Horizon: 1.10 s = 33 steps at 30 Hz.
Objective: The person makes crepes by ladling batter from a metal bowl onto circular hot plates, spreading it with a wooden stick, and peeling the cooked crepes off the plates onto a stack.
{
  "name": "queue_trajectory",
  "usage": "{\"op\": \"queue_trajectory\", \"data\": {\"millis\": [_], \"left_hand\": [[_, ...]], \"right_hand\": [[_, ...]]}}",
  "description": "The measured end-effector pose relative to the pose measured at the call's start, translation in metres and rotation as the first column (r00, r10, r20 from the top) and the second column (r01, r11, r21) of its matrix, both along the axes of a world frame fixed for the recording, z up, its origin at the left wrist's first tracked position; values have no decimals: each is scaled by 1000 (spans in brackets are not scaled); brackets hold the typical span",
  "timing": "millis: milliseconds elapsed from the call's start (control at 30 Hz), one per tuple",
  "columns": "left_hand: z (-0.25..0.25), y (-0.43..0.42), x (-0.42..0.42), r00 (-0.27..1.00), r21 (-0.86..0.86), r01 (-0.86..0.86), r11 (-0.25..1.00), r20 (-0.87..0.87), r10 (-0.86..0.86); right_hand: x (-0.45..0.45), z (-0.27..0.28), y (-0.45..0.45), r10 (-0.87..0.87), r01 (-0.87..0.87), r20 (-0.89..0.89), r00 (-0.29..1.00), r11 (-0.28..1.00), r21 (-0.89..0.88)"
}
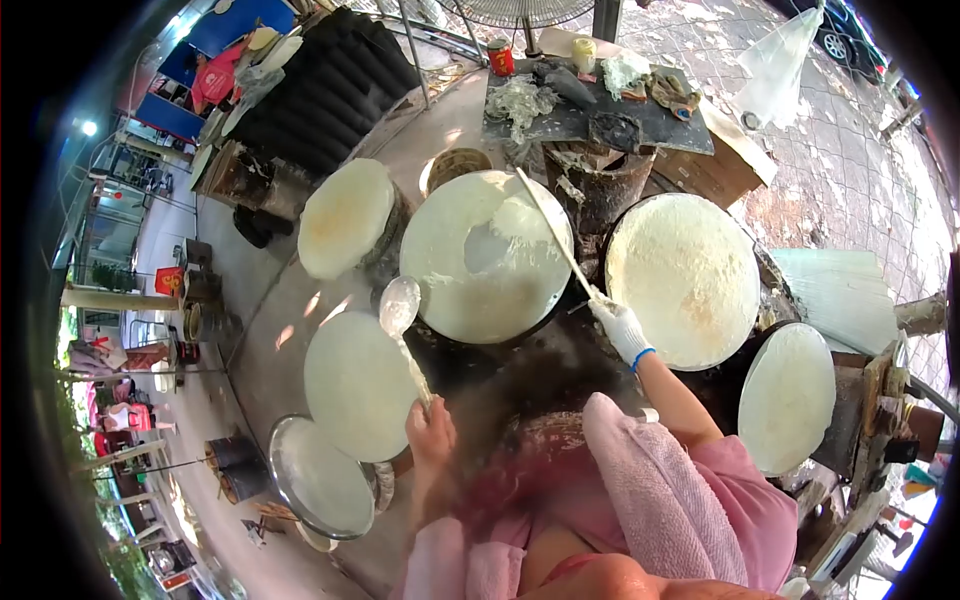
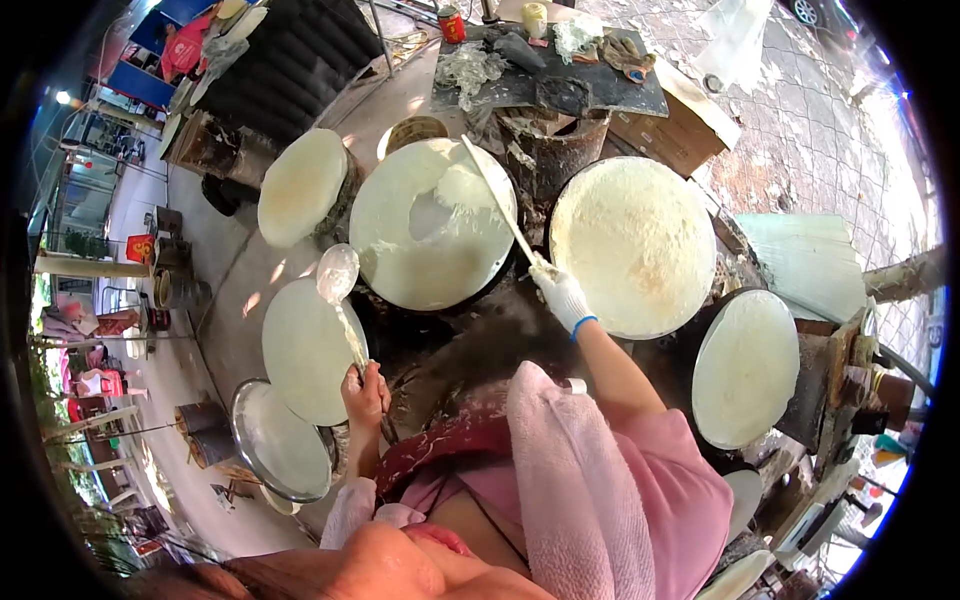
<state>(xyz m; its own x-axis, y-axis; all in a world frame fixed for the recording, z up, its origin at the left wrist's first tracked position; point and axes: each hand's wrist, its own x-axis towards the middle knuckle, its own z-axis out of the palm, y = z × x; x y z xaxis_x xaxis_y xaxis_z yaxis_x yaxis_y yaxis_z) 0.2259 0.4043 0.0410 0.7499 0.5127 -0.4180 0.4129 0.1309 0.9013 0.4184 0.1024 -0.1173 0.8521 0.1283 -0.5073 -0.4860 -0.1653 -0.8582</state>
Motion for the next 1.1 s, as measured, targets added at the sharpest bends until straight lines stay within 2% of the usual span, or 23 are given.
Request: {"op": "queue_trajectory", "data": {"millis": [67, 100, 133, 200, 300, 367, 433, 533, 567, 633, 700, 733, 767, 800, 867, 900, 967, 1033, 1100], "left_hand": [[-6, -3, 0, 1000, 10, 17, 1000, 14, -17], [-5, -7, 0, 1000, -9, 11, 1000, 7, -11], [-3, -11, 2, 1000, -27, 4, 1000, 0, -4], [-3, -16, 3, 1000, -36, -5, 999, -5, 5], [-8, -22, -1, 999, -27, -31, 999, -24, 31], [-5, -26, 0, 998, -36, -55, 998, -37, 54], [-6, -23, 5, 998, -20, -54, 998, -46, 53], [-14, -4, 26, 999, 22, -7, 1000, -42, 7], [-15, 4, 42, 998, 35, 7, 999, -56, -5], [-26, 26, 82, 997, 69, 71, 995, -20, -70], [-47, 50, 131, 984, 10, 170, 985, 52, -170], [-50, 55, 155, 978, 3, 208, 978, 30, -208], [-55, 62, 178, 971, -77, 241, 967, 25, -240], [-58, 63, 195, 964, -53, 266, 963, 21, -265], [-85, 76, 221, 938, -142, 346, 927, 53, -342], [-91, 77, 227, 931, -184, 364, 913, 56, -360], [-112, 79, 224, 928, -248, 368, 896, 39, -371], [-98, 69, 202, 934, -256, 338, 906, -28, -356], [-91, 63, 175, 941, -314, 301, 900, -56, -334]], "right_hand": [[-5, 51, 7, 105, -92, -265, 959, 994, 61], [-7, 61, 11, 170, -143, -319, 932, 984, 107], [-10, 67, 11, 252, -221, -315, 915, 966, 132], [-5, 65, 6, 326, -322, -190, 926, 945, 52], [25, 58, -2, 208, -209, -23, 978, 968, -142], [32, 38, -2, 300, -311, -98, 949, 941, -132], [30, 51, 3, 436, -452, -141, 889, 883, -123], [33, 40, 2, 443, -449, -74, 894, 888, -103], [40, 37, 1, 421, -414, 29, 906, 900, -134], [50, 35, 3, 400, -385, 37, 916, 901, -200], [44, 41, 9, 463, -448, 4, 887, 860, -246], [35, 46, 11, 507, -506, -58, 860, 832, -229], [25, 37, 10, 507, -506, -49, 861, 840, -196], [9, 44, 6, 489, -477, -11, 872, 846, -238], [-20, 77, -1, 455, -409, 76, 887, 853, -324], [-30, 94, -2, 389, -409, -127, 912, 856, -317], [-70, 40, 11, 38, -41, -19, 999, 983, -181], [-106, 18, 39, -94, 88, -26, 995, 981, -174], [-128, 18, 95, -19, -11, -186, 982, 987, -161]]}}
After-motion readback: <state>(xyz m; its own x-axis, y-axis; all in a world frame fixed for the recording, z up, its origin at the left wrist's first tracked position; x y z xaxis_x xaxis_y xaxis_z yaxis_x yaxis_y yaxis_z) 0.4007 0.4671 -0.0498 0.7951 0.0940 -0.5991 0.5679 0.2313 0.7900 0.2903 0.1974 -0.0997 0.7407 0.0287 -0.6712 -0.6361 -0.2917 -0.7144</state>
